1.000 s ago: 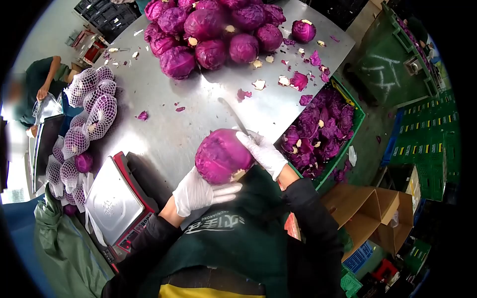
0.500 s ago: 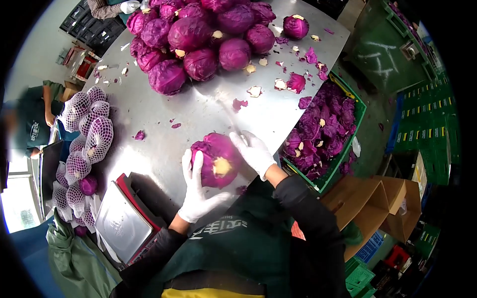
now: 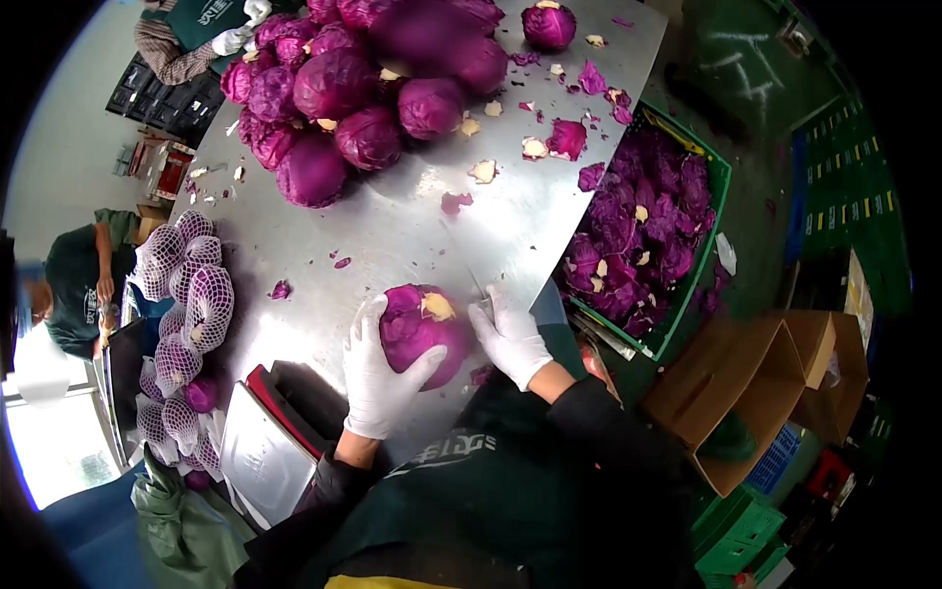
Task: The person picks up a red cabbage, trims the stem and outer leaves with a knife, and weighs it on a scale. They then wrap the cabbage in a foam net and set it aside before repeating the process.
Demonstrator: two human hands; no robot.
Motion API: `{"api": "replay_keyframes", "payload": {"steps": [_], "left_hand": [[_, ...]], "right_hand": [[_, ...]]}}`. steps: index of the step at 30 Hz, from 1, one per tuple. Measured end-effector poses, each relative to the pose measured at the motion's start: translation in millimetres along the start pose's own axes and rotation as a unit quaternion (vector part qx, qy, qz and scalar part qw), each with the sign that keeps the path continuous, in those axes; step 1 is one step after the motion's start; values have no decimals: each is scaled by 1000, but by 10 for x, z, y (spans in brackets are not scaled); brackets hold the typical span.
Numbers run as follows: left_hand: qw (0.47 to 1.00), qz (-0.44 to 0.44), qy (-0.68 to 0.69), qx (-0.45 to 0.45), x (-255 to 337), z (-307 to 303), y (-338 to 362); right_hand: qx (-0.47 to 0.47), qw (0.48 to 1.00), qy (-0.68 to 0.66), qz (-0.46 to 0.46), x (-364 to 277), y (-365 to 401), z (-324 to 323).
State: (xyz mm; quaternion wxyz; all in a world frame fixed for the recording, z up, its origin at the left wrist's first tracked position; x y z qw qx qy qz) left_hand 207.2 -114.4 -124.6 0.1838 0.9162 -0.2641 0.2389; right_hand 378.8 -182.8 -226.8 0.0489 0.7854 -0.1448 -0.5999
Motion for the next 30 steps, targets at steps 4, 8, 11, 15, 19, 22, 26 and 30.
{"api": "replay_keyframes", "payload": {"steps": [4, 8, 11, 15, 19, 22, 26, 30], "left_hand": [[997, 45, 67, 13, -84, 109, -102], [988, 30, 151, -9, -217, 152, -184], [987, 13, 161, -28, -173, 104, -217], [989, 20, 138, -42, -130, 41, -259], [990, 28, 130, -42, -176, 66, -265], [992, 36, 114, -36, -152, 84, -253], [994, 99, 31, -19, -16, 93, -102], [989, 31, 138, -41, -231, 53, 0]], "right_hand": [[29, 986, 146, -68, -358, 260, -259], [1, 964, 248, -101, -360, 427, -194], [-45, 950, 298, -84, -540, 465, -177], [-94, 934, 341, -52, -618, 400, -154], [-120, 928, 352, -5, -574, 329, -101], [-135, 935, 327, 33, -488, 249, -83], [-88, 945, 305, 83, -95, 20, -123], [-37, 990, 128, 37, -334, 109, -188]]}}
Point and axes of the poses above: each hand's wrist, its own y-axis away from the middle knuckle, its own z-axis out of the palm, x = y × z, the point moved 2 cm from there along -y, towards the middle knuckle, and after that the axes turned 14 degrees about -x, right-handed, at the moved point
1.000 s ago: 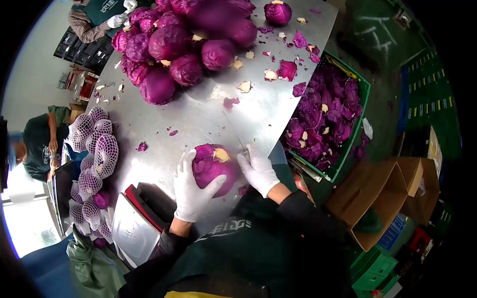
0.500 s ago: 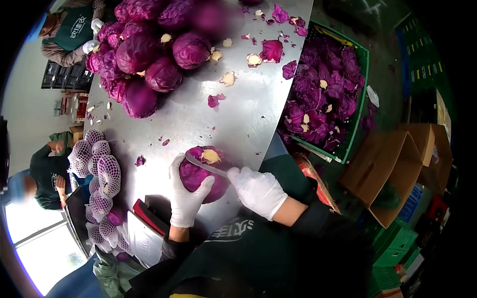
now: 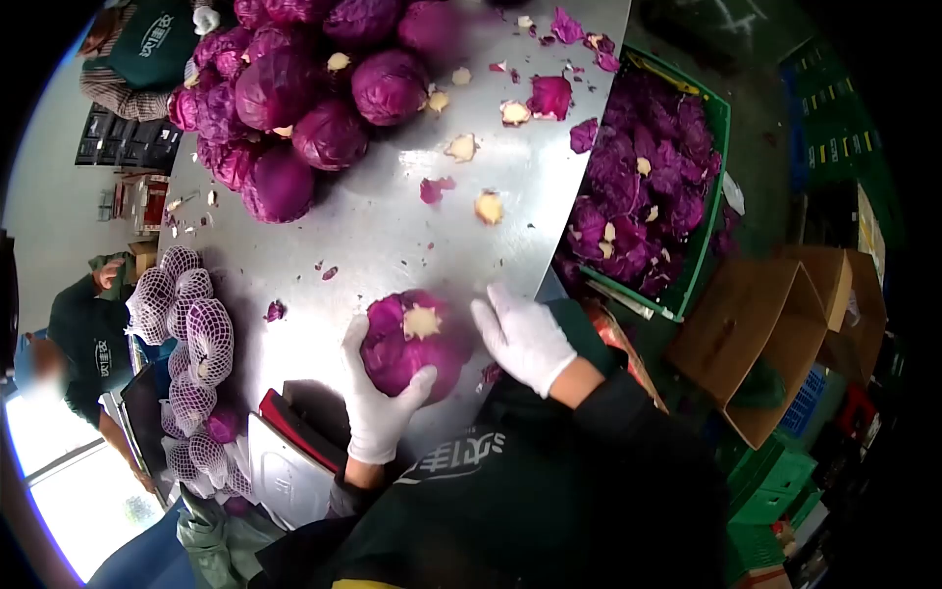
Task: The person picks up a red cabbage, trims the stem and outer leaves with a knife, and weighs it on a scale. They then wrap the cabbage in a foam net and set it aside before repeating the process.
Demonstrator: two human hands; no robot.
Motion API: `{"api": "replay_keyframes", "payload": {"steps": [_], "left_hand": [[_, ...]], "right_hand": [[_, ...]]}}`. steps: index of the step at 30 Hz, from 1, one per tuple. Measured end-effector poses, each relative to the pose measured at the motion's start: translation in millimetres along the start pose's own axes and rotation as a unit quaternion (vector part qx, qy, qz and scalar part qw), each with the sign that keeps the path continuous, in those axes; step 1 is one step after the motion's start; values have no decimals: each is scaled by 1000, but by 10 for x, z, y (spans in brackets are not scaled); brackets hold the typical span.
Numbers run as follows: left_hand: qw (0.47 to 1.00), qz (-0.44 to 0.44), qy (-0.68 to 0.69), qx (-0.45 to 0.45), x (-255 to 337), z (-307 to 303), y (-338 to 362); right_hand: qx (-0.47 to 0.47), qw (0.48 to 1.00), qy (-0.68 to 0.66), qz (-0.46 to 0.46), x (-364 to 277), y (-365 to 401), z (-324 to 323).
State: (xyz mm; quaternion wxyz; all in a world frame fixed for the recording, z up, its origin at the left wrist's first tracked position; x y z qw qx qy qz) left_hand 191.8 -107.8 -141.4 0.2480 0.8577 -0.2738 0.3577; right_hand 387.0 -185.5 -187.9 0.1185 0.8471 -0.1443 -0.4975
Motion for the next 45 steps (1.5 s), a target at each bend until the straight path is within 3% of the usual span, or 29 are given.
{"api": "replay_keyframes", "payload": {"steps": [2, 3, 6, 8, 9, 10, 17, 24, 29, 34, 35, 40, 45], "left_hand": [[999, 22, -2, -24, -29, -70, 23], [999, 28, -2, -38, -43, -93, 69], [992, -22, 121, -31, -90, -74, 156], [979, -45, 199, -8, -65, -34, 206], [986, -46, 162, -9, -91, -23, 249], [991, -45, 125, -10, -150, -1, 284], [998, -37, 53, 14, -219, 71, 395], [999, 9, -47, 23, -93, 77, 368], [998, -5, -54, 27, -82, 91, 348], [997, -9, -67, 30, -82, 94, 356], [998, -11, -62, 32, -73, 94, 352], [996, -12, -58, 59, -97, 119, 338], [994, 12, -78, 79, -113, 140, 304]], "right_hand": [[22, 984, -151, -89, -1, 70, 213], [58, 979, -119, -152, -67, 64, 301], [-3, 995, -30, -94, -164, 143, 356], [46, 987, -37, -147, -151, 127, 371], [72, 981, -41, -174, -175, 121, 350], [64, 983, 53, -164, -188, 168, 274], [-19, 979, 168, -112, -446, 486, 296], [-3, 968, 227, -107, -428, 353, 348], [3, 975, 214, -56, -569, 255, 375], [-5, 950, 291, -109, -559, 174, 242], [30, 946, 288, -146, -461, 128, 275], [21, 977, 206, -57, -548, 123, 357], [25, 985, 170, -27, -591, 76, 291]]}}
Point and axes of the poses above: each hand's wrist, its own y-axis away from the middle knuckle, its own z-axis out of the palm, x = y × z, the point moved 2 cm from there along -y, towards the middle knuckle, and after that the axes turned 14 degrees about -x, right-handed, at the moved point
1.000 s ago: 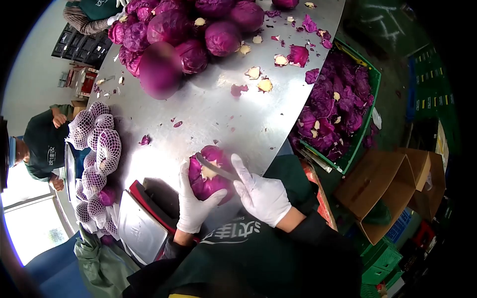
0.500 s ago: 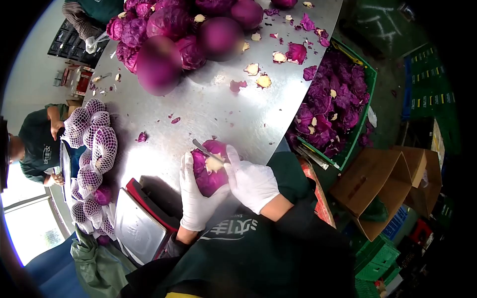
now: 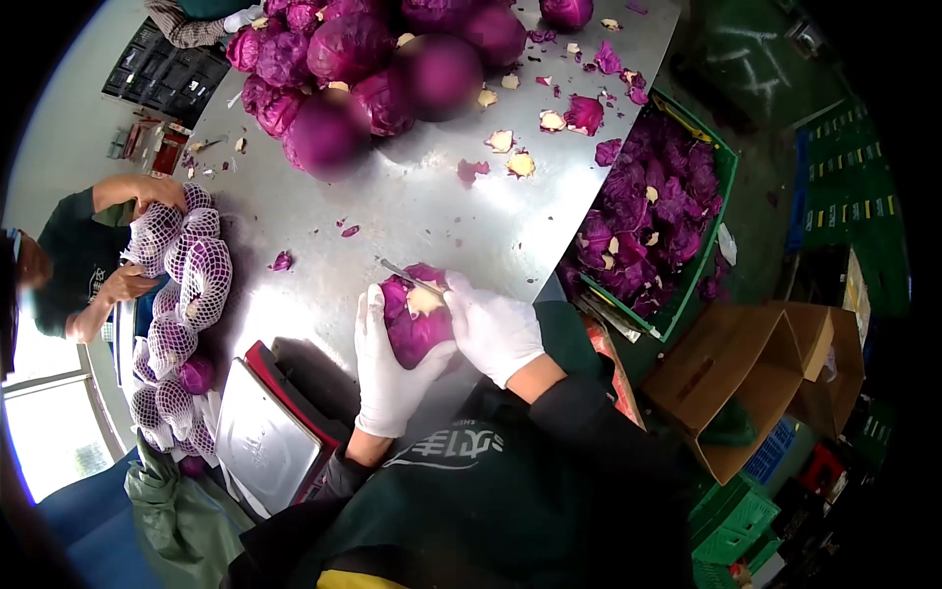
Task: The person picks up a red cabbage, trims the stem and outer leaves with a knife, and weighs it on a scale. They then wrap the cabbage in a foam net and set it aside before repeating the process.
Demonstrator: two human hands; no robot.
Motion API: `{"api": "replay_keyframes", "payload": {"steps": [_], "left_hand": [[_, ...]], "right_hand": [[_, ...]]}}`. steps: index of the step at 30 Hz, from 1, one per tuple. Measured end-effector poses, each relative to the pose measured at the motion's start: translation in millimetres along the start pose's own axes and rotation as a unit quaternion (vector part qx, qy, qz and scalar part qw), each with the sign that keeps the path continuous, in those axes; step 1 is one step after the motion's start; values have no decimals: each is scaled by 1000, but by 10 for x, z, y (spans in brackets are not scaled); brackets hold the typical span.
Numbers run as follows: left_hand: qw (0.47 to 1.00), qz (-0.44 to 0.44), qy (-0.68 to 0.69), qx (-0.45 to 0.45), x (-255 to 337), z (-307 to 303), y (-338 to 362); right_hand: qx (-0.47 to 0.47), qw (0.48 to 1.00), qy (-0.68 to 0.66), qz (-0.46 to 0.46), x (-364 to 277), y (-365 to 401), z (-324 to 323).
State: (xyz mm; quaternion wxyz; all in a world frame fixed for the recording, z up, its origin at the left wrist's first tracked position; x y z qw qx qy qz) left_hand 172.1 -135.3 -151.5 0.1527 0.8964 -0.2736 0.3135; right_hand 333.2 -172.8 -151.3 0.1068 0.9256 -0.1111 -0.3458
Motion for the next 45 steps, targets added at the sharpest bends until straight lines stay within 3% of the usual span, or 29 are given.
{"api": "replay_keyframes", "payload": {"steps": [3, 6, 7, 8, 10, 11, 14, 16, 18, 19, 22, 24, 27, 30, 32, 34, 35, 38, 40, 42, 45], "left_hand": [[1000, -12, -10, 1, 26, -7, -24], [999, 0, -36, 7, 96, -2, 30], [999, 6, -48, 10, 134, 5, 77], [998, 19, -67, 6, 203, 15, 208], [998, 55, -30, 14, 31, 62, 348], [998, 58, -13, 33, -88, 114, 418], [997, -18, 70, -2, -241, 45, 563], [986, -33, 159, -29, -295, -32, 600], [983, -24, 183, -9, -262, 5, 569], [984, -16, 178, 8, -237, 30, 523], [996, -35, 76, -4, -114, 2, 288], [994, -31, 105, -10, -117, 6, 141], [999, -21, 21, -43, -66, -13, 111], [997, -17, 53, -56, -48, -70, 75], [996, -5, 76, -54, -144, -74, 96], [994, 4, 92, -54, -176, -86, 97], [994, 6, 95, -56, -158, -104, 87], [992, 1, 112, -55, -181, -80, 107], [992, 0, 115, -53, -194, -75, 74], [993, -9, 109, -53, -200, -83, 76], [993, -10, 100, -55, -194, -88, 72]], "right_hand": [[7, 1000, -16, 20, 31, -28, 46], [-17, 998, 66, -3, 107, -84, 51], [-25, 997, 3, 73, 178, -164, -134], [-62, 972, -74, 213, 616, -386, -75], [33, 975, -162, 151, 677, -399, -179], [9, 973, -209, 100, 624, -377, -125], [70, 984, -152, -68, 265, -174, 146], [-124, 960, -251, -29, 106, -42, 222], [-58, 984, -132, -106, 62, 66, 284], [-85, 973, -199, -76, 119, 61, 346], [-57, 961, -247, -108, 155, 34, 205], [-90, 979, -180, -23, 141, 62, -97], [-38, 996, -64, -47, 20, -55, -122], [20, 999, -11, -46, 28, -186, -9], [21, 999, 24, 4, 249, -328, -89], [78, 994, -34, 64, 879, -534, 34], [66, 994, 26, 84, 930, -531, -83], [150, 987, -55, -16, 611, -283, -342], [82, 993, -78, -17, 538, -138, -253], [109, 985, -56, -124, 410, 71, -57], [29, 992, -53, -114, 222, 321, 108]]}}
Point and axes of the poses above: each hand's wrist, its own y-axis away from the middle knuckle, its own z-axis out of the palm, x = y × z, the point moved 2 cm from there along -y, towards the middle knuckle, and after that the axes turned 14 degrees about -x, right-handed, at the moved point
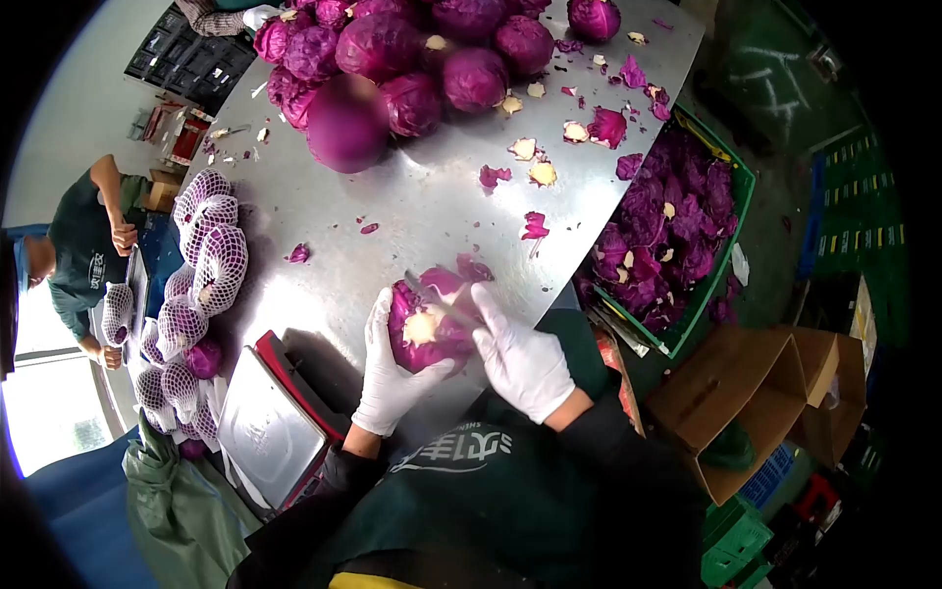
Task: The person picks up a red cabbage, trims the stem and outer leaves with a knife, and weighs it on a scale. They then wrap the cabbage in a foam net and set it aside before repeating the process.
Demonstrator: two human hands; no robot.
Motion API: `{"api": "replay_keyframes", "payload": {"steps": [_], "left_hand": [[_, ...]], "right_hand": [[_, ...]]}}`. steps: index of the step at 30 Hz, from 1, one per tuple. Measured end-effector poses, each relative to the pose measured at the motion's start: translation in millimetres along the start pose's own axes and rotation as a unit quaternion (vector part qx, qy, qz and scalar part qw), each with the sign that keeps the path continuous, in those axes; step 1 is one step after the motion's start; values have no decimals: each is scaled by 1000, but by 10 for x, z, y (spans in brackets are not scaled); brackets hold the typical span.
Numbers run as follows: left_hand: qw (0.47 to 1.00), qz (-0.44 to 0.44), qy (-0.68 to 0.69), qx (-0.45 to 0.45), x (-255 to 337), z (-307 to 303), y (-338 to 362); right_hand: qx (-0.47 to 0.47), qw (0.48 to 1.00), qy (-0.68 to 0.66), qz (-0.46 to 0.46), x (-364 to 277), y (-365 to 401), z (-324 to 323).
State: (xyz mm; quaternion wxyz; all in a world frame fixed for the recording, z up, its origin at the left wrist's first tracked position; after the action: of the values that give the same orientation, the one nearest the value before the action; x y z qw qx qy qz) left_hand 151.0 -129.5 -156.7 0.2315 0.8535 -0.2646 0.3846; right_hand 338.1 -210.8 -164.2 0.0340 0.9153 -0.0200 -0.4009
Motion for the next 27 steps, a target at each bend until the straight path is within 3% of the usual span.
{"api": "replay_keyframes", "payload": {"steps": [6, 9, 18, 24, 27], "left_hand": [[1000, -6, -7, 1, 5, 15, -28], [1000, -10, 3, 8, 9, 29, -34], [999, -21, -24, 33, 68, 47, -55], [997, -34, -64, 38, 140, 55, -96], [993, 6, -88, 73, 150, 75, -98]], "right_hand": [[-32, 999, 30, -6, -164, 27, 55], [-102, 992, 58, 41, -210, -11, 14], [1, 980, 198, 5, -226, -205, 69], [-45, 985, 149, 69, -338, -326, 20], [-66, 974, 217, 16, -270, -377, -87]]}}
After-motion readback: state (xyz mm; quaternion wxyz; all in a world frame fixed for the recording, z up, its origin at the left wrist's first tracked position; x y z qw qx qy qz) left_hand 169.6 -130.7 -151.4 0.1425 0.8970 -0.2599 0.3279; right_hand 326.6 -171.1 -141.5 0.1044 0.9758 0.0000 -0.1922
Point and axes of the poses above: each hand's wrist, its own y-axis away from the middle knuckle, its own z-axis out of the palm, x = y × z, the point moved 2 cm from there along -y, towards the middle knuckle, and after that the axes turned 14 degrees about -x, right-handed, at the moved point
